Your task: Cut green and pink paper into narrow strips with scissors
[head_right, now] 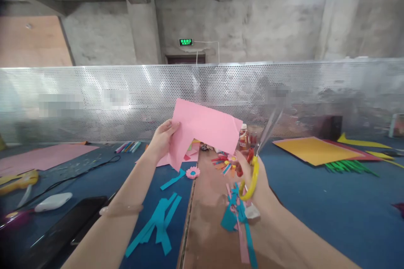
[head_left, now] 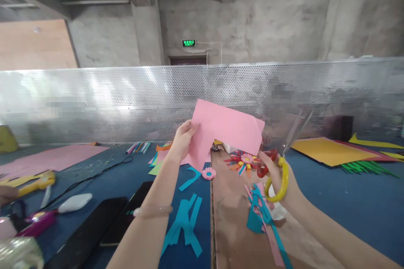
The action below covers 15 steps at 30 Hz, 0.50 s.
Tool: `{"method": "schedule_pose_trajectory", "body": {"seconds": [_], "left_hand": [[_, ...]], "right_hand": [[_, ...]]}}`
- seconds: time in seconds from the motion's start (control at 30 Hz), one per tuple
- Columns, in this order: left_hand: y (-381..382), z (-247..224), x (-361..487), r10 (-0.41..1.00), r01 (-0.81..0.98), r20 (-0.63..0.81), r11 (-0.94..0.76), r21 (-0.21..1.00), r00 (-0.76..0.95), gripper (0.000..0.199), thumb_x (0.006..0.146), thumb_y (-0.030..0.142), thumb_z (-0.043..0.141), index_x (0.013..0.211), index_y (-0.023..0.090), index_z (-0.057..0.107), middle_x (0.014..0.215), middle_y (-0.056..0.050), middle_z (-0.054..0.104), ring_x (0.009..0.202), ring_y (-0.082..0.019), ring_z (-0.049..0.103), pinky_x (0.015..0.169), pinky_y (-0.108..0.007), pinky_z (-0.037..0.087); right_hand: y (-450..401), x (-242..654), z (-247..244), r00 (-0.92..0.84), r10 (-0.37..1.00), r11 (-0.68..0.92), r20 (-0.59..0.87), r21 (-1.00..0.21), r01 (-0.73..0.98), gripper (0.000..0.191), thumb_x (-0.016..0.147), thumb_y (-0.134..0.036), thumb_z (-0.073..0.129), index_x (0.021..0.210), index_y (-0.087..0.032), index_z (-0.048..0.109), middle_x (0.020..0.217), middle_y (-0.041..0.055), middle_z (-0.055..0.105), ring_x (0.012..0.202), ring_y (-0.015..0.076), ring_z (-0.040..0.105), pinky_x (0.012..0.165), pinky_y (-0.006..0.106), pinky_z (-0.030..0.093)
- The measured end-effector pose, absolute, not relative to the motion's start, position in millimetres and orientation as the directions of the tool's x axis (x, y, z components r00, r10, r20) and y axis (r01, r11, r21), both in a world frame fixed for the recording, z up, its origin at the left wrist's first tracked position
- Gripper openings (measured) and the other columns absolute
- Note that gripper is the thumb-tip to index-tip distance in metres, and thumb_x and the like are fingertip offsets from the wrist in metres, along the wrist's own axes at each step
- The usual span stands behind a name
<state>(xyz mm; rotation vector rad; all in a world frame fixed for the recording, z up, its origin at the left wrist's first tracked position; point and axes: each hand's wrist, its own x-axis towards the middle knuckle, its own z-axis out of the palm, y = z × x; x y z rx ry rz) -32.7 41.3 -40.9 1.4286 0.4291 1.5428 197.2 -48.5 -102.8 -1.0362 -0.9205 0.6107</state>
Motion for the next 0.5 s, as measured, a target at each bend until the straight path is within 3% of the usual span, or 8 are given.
{"method": "schedule_pose_trajectory", "body": {"seconds": [0.07,0.17,0.4,0.5], "left_hand": [[39.3,-41.8,-33.1,0.814,-0.376,0.555,-0.466,0.801,0.174,0.027,0.065,0.035,0.069,0.085,0.019,0.059,0.079,-0.001,0.067,0.072,-0.016,0.062,0.067,-0.028,0.050],[38.4,-43.7,-33.0,0.819,-0.347,0.535,-0.450,0.823,0.209,0.029,0.064,0.037,0.069,0.085,0.019,0.059,0.079,-0.002,0.067,0.071,-0.016,0.063,0.067,-0.029,0.050],[37.8,-47.0,-33.0,0.840,-0.270,0.460,-0.389,0.881,0.290,0.029,0.063,0.036,0.070,0.082,0.018,0.059,0.074,-0.002,0.067,0.064,-0.016,0.062,0.062,-0.028,0.050],[36.3,-48.1,-32.2,0.832,-0.239,0.447,-0.385,0.891,0.328,0.028,0.064,0.035,0.069,0.085,0.018,0.060,0.077,-0.003,0.067,0.065,-0.016,0.062,0.064,-0.029,0.050]], "right_hand": [[-47.9,199.5,-94.9,0.527,0.773,0.450,0.353,-0.891,-0.063,0.044,0.054,-0.053,0.069,0.068,-0.016,0.049,0.053,-0.0020,0.050,0.043,0.0076,0.044,0.038,0.019,0.034],[-47.4,200.7,-85.6,0.573,0.763,0.482,0.299,-0.854,-0.196,0.043,0.051,-0.049,0.070,0.069,-0.016,0.049,0.058,-0.0012,0.054,0.041,0.0067,0.040,0.036,0.020,0.031],[-47.4,207.6,-84.8,0.535,0.771,0.512,0.346,-0.835,-0.199,0.034,0.057,-0.040,0.072,0.074,-0.017,0.053,0.058,-0.0035,0.054,0.050,0.0087,0.048,0.048,0.021,0.040],[-45.9,206.8,-88.7,0.488,0.810,0.480,0.324,-0.845,-0.236,0.037,0.053,-0.036,0.075,0.077,-0.015,0.056,0.067,-0.0014,0.058,0.060,0.0101,0.053,0.055,0.020,0.043]]}}
